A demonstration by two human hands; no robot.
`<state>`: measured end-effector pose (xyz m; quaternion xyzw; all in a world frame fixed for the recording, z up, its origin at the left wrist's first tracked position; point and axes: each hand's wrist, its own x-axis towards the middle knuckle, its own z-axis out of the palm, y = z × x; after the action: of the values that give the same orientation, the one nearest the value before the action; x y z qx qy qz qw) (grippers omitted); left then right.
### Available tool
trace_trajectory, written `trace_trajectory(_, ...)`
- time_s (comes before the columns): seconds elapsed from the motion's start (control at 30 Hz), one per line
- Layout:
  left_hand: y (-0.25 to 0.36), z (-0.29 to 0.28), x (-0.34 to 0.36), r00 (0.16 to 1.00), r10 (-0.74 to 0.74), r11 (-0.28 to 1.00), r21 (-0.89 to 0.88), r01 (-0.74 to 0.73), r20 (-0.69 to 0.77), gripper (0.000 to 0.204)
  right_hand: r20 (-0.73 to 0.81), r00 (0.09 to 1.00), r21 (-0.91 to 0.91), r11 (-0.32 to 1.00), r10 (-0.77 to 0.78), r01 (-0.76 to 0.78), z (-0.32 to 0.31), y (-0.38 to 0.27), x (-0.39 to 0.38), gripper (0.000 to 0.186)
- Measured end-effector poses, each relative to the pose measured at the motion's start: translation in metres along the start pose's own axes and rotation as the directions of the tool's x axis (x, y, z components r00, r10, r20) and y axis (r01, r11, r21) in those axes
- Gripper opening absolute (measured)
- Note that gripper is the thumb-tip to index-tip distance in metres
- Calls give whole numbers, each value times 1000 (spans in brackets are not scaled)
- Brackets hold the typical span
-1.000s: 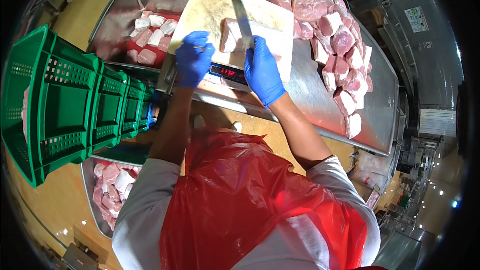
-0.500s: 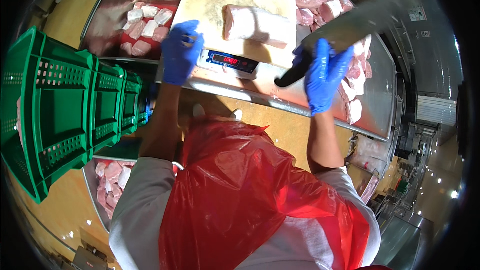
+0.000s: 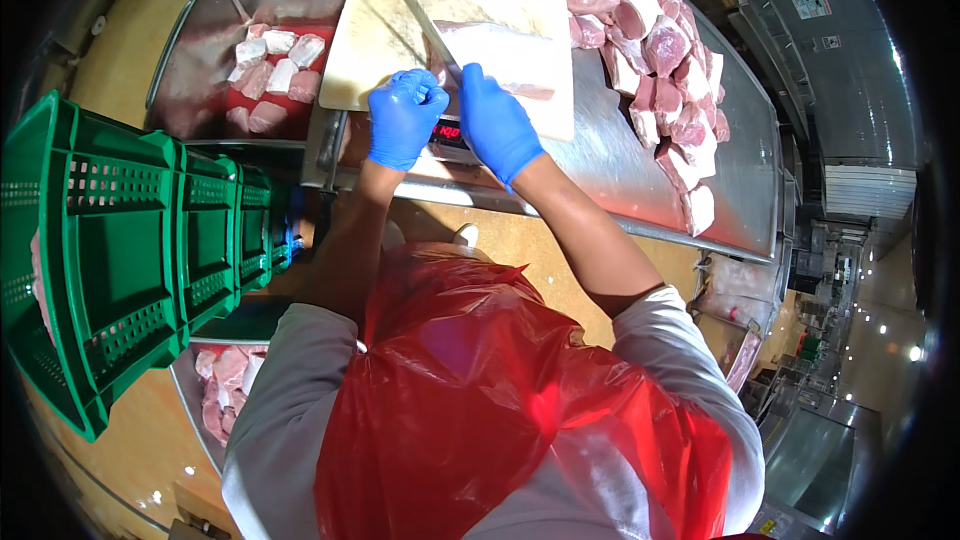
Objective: The person cuts large pieces of raw meat into smaller portions using a knife on a cutting board. The cut pieces are placed into green crates and a metal tray. The person wears blue gloves and a red apron while working at a stainless steel table.
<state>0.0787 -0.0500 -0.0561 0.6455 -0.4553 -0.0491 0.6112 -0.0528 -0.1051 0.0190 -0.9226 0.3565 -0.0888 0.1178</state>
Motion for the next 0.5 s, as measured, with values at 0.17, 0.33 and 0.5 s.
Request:
trace_trajectory(0.17,6,-13,-7,1000,12,1000,-21,-12,-10,9,311,947,-215,977,78,-10,-54,40,-118,27)
trace_trajectory(0.33,-6,-31,-9,988,-61,998,-27,58,-141,20,361,912,-311,947,194,-78,-117,32,-164,33)
trace_trajectory(0.5,25,-19,-2,983,125,942,295,-160,136,32,142,988,-129,991,57,-38,-80,-5,-105,30)
